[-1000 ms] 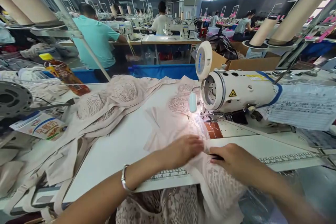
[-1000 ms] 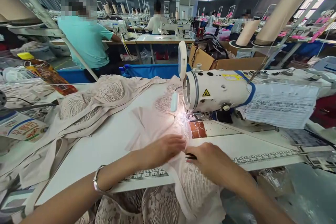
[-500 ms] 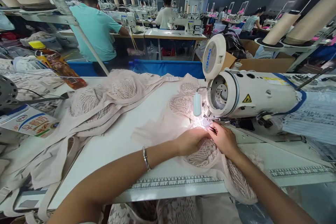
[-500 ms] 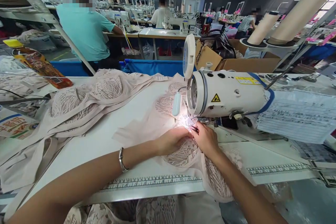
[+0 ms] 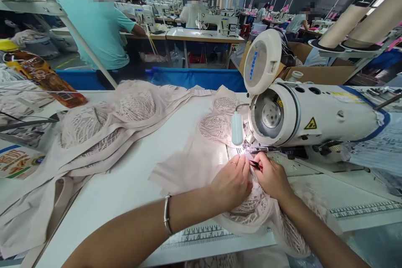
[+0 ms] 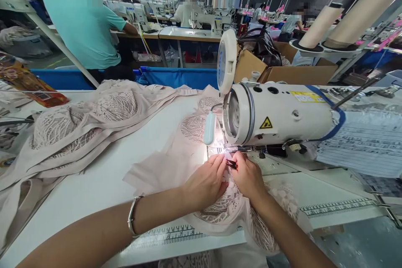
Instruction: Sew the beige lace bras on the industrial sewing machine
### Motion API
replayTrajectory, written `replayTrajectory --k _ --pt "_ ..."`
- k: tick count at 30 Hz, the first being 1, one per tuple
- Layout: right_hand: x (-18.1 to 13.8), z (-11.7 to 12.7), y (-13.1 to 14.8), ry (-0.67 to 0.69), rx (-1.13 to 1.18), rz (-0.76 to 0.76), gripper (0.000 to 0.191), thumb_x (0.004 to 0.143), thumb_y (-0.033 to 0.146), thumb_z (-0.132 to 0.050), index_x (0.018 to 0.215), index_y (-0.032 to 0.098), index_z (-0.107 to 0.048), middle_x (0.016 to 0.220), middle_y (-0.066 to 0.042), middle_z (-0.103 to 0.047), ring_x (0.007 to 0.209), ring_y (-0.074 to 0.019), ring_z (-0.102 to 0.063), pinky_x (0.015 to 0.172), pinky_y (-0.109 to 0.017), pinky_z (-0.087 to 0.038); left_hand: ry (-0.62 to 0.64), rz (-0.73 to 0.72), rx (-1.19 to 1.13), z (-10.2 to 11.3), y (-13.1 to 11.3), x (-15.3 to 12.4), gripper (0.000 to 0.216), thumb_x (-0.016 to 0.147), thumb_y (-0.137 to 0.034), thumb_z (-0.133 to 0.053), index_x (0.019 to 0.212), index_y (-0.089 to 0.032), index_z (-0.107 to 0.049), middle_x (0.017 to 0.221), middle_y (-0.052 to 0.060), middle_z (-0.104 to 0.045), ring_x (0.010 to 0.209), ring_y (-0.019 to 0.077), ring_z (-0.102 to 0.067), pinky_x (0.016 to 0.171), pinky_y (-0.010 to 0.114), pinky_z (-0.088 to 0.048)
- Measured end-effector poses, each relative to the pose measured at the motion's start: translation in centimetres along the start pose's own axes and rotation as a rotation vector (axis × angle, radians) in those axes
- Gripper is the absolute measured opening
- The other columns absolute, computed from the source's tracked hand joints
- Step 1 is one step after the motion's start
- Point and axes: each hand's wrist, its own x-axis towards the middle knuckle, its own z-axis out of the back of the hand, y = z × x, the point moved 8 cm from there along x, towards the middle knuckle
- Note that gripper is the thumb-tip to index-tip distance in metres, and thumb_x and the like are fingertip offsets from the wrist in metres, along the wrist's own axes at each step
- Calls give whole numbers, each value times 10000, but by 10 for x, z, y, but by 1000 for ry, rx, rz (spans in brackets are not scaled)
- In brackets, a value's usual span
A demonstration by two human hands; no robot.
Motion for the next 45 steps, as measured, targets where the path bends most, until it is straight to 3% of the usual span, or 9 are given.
replayTrajectory --k 5,9,15,20,34,42,45 --pt "-2 -1 6 -40 -19 94 108 838 175 -462 848 227 -556 643 -8 -674 545 -180 -632 522 -262 -397 -8 -61 7 1 1 2 512 1001 -365 -431 1215 64 -612 1253 274 -648 1237 338 -567 1081 431 -384" --pt "-3 1 16 -67 -55 182 163 917 184 -450 878 205 -607 650 -24 -679 571 -177 -653 541 -262 -431 -36 -57 -64 4 5 2 441 961 -357 -489 1158 10 -636 1268 258 -628 1176 349 -584 978 438 -461" --pt "-11 6 27 -122 -80 347 301 987 168 -400 1113 158 -673 923 -89 -745 814 -181 -717 719 -248 -550 -25 -35 -137 7 12 3 406 947 -373 -501 1160 -46 -610 1272 242 -598 1149 343 -566 890 448 -484" --pt "-15 2 21 -95 -93 343 343 985 181 -412 1181 168 -693 943 -90 -731 830 -186 -715 721 -250 -574 -16 -15 -158 5 15 2 490 953 -393 -489 1274 -26 -537 1310 229 -591 1149 334 -552 934 454 -456" --pt "-12 -2 18 -52 -141 295 450 883 90 -413 1244 157 -673 922 -82 -729 765 -199 -711 649 -267 -564 -45 0 -24 7 17 0 583 977 -430 -434 1352 10 -513 1370 241 -572 1243 355 -530 1056 469 -345" --pt "-8 2 21 -69 -83 292 419 863 77 -414 1195 167 -654 948 -82 -735 808 -202 -712 683 -272 -546 -53 17 2 5 20 0 623 975 -472 -462 1366 10 -511 1424 247 -537 1307 371 -496 1104 477 -315" --pt "-4 2 12 -22 -76 180 293 843 101 -441 1042 185 -639 828 -54 -723 661 -196 -677 579 -283 -505 -39 -94 73 10 8 0 447 1009 -364 -437 1213 -11 -619 1275 222 -633 1215 343 -561 1043 451 -379"
